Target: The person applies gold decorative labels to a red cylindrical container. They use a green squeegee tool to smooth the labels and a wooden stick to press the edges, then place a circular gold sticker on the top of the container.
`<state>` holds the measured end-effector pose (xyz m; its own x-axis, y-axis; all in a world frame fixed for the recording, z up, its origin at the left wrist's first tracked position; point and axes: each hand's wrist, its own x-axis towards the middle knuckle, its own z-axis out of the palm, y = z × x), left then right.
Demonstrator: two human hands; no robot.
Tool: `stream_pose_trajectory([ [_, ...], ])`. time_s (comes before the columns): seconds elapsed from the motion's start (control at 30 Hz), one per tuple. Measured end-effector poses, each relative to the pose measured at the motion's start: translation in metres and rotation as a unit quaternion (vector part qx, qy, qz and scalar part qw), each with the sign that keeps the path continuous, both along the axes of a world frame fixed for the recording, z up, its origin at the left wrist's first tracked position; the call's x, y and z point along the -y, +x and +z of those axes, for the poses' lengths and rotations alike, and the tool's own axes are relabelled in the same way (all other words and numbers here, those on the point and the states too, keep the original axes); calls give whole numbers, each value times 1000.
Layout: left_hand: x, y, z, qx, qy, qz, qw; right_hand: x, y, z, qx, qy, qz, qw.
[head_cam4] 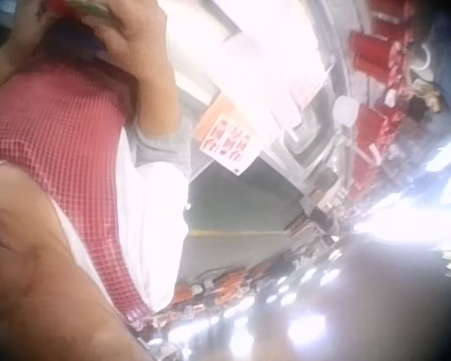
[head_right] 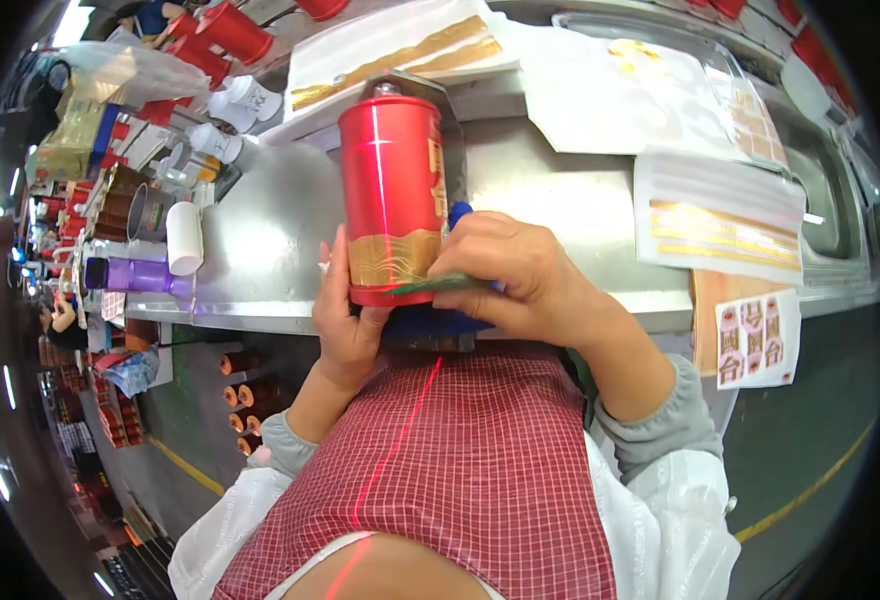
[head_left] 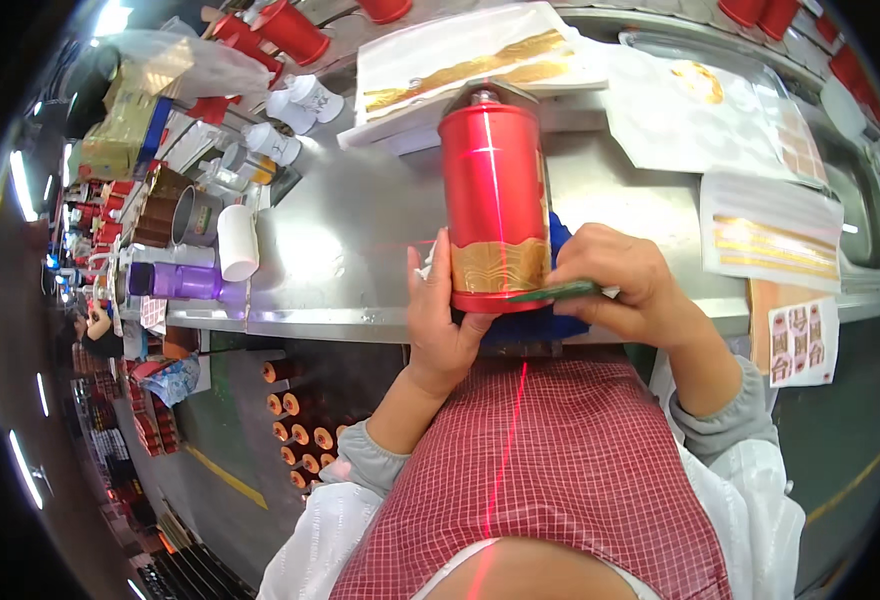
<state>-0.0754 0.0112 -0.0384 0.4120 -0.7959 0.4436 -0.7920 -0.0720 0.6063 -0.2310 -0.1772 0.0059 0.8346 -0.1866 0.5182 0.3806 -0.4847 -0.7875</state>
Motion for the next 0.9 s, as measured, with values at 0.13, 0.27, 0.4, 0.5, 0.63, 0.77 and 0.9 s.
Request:
stream_pose_trajectory([
  [0.13, -1, -3, -1, 18, -17, 2, 1000, 18, 36, 18, -66, -19, -122, 990],
  [0.27, -3, -4, 6, 30, 16, 5, 999, -5, 36, 36, -11, -124, -12, 992],
  [0.4, 1, -8, 12, 50, 13, 12, 999, 4, 43, 43, -29, -237, -133, 962],
  [0.5, 6, -3, 19, 84, 17, -19, 996, -9, 32, 30, -51, -151, -53, 986],
  [0.63, 8, -6, 12, -60, 2, -3, 998, 20, 0, 31, 1, -69, -222, 973],
  [0.77, 6, -10, 2, -61, -2, 13, 998, 56, -71, 1, -30, -138, -311, 940],
  [0.9, 10, -11, 8, -51, -22, -20, 998, 100, -168, -15, -172, -210, -455, 848],
])
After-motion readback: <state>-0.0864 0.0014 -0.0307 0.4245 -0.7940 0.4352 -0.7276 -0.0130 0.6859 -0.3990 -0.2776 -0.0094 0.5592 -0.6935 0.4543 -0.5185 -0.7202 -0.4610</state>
